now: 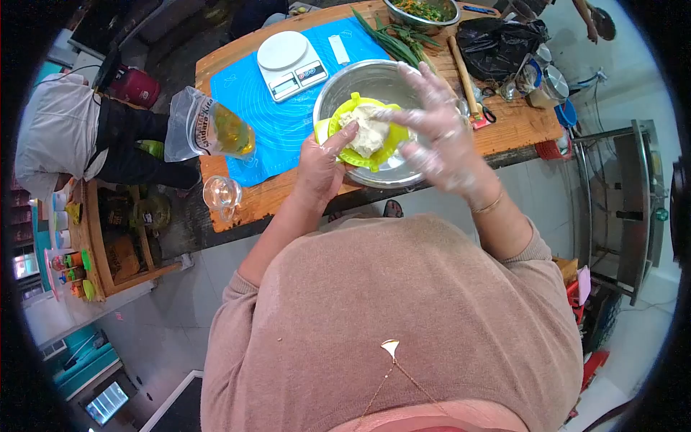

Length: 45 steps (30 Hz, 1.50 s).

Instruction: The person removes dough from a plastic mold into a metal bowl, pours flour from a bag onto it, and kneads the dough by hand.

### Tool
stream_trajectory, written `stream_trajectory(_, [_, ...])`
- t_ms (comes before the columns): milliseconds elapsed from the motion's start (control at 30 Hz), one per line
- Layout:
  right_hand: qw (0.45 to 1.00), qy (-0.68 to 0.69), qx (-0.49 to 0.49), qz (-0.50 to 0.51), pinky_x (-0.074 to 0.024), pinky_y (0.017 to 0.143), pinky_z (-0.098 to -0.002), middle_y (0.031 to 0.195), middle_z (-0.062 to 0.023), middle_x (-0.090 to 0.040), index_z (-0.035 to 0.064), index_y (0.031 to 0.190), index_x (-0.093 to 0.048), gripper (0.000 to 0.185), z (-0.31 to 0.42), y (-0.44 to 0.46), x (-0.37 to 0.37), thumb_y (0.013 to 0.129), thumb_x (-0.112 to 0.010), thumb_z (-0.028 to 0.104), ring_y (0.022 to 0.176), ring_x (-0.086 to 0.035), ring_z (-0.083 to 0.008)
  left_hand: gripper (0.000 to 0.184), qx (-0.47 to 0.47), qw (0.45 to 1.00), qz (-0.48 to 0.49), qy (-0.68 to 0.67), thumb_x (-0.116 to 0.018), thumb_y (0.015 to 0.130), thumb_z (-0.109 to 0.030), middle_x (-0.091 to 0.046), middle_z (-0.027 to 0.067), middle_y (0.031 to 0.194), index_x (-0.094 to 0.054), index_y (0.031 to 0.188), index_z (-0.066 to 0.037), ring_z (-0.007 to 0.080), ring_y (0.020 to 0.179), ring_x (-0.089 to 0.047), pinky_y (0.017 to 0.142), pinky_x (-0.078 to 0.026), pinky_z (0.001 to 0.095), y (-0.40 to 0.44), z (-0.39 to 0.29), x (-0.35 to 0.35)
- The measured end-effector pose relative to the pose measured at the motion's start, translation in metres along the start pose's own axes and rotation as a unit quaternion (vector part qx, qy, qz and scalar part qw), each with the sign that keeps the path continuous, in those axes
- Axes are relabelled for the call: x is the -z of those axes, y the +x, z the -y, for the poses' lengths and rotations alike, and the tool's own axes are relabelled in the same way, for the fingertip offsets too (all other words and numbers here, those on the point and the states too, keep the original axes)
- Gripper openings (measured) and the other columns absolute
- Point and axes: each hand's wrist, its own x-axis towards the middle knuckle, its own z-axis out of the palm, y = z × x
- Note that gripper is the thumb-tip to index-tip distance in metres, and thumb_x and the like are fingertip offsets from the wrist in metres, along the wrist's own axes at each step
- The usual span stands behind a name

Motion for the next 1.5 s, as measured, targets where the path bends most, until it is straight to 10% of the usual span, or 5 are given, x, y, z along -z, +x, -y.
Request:
stream_trajectory(300, [0.985, -0.162, 0.053, 0.039, -0.0106, 0.112, -0.0523, 0.149, -0.0187, -0.027, 0.0124, 0.106, -0.070, 0.037, 0.014, -0.019, -0.022, 0.073, -0.059, 0.024, 0.140, -0.014, -0.0419, 0.038, -0.027, 0.997, -0.074, 0.006, -0.065, 0.083, 0.000, -0.061, 0.0151, 0.111, -0.051, 0.118, 0.004, 0.0257, 0.098, -0.063, 0.084, -0.055, 0.0395, 0.010, 0.000, 0.006])
stream_trajectory(533, [0.990, 0.126, -0.033, -0.063, -0.0261, 0.109, -0.0468, 0.138, -0.0208, -0.041, 0.0109, 0.110, -0.067, 0.043, -0.012, -0.008, 0.001, 0.072, -0.064, 0.030, 0.134, -0.026, -0.0421, 0.044, 0.025, 0.999, -0.019, -0.011, -0.064, 0.086, -0.010, -0.057, 0.0164, 0.118, -0.045, 0.124, 0.003, 0.0273, 0.104, -0.061, 0.087, -0.054, 0.0418, 0.009, -0.009, 0.000])
stream_trajectory(1033, [0.998, -0.022, 0.004, 0.063, 0.0024, 0.111, -0.0558, 0.152, -0.0186, -0.020, 0.0119, 0.106, -0.071, 0.042, -0.004, -0.005, -0.046, 0.078, -0.061, 0.042, 0.141, 0.000, -0.0437, 0.042, 0.003, 1.000, 0.002, 0.017, -0.058, 0.093, -0.027, -0.057, 0.0113, 0.115, -0.046, 0.124, -0.001, 0.0224, 0.102, -0.060, 0.086, -0.052, 0.0382, 0.009, 0.002, -0.001])
stream_trajectory(1200, [0.973, 0.218, -0.047, -0.055, -0.0244, 0.109, -0.0515, 0.137, -0.0225, -0.043, 0.0066, 0.095, -0.072, 0.030, -0.005, 0.001, -0.032, 0.073, -0.060, 0.024, 0.136, -0.025, -0.0427, 0.047, 0.040, 0.998, 0.033, -0.022, -0.057, 0.093, -0.031, -0.056, 0.0127, 0.118, -0.044, 0.126, -0.001, 0.0239, 0.105, -0.060, 0.086, -0.053, 0.0396, 0.007, -0.002, -0.006])
stream_trajectory(1500, [0.982, -0.189, 0.007, 0.016, -0.0004, 0.111, -0.0547, 0.153, -0.0205, -0.013, 0.0123, 0.125, -0.060, 0.054, 0.013, 0.001, -0.038, 0.088, -0.048, 0.050, 0.141, -0.002, -0.0419, 0.063, 0.042, 0.996, 0.079, -0.023, -0.049, 0.093, -0.047, -0.048, 0.0132, 0.131, -0.035, 0.135, -0.002, 0.0258, 0.119, -0.050, 0.099, -0.044, 0.0431, 0.009, 0.005, -0.002])
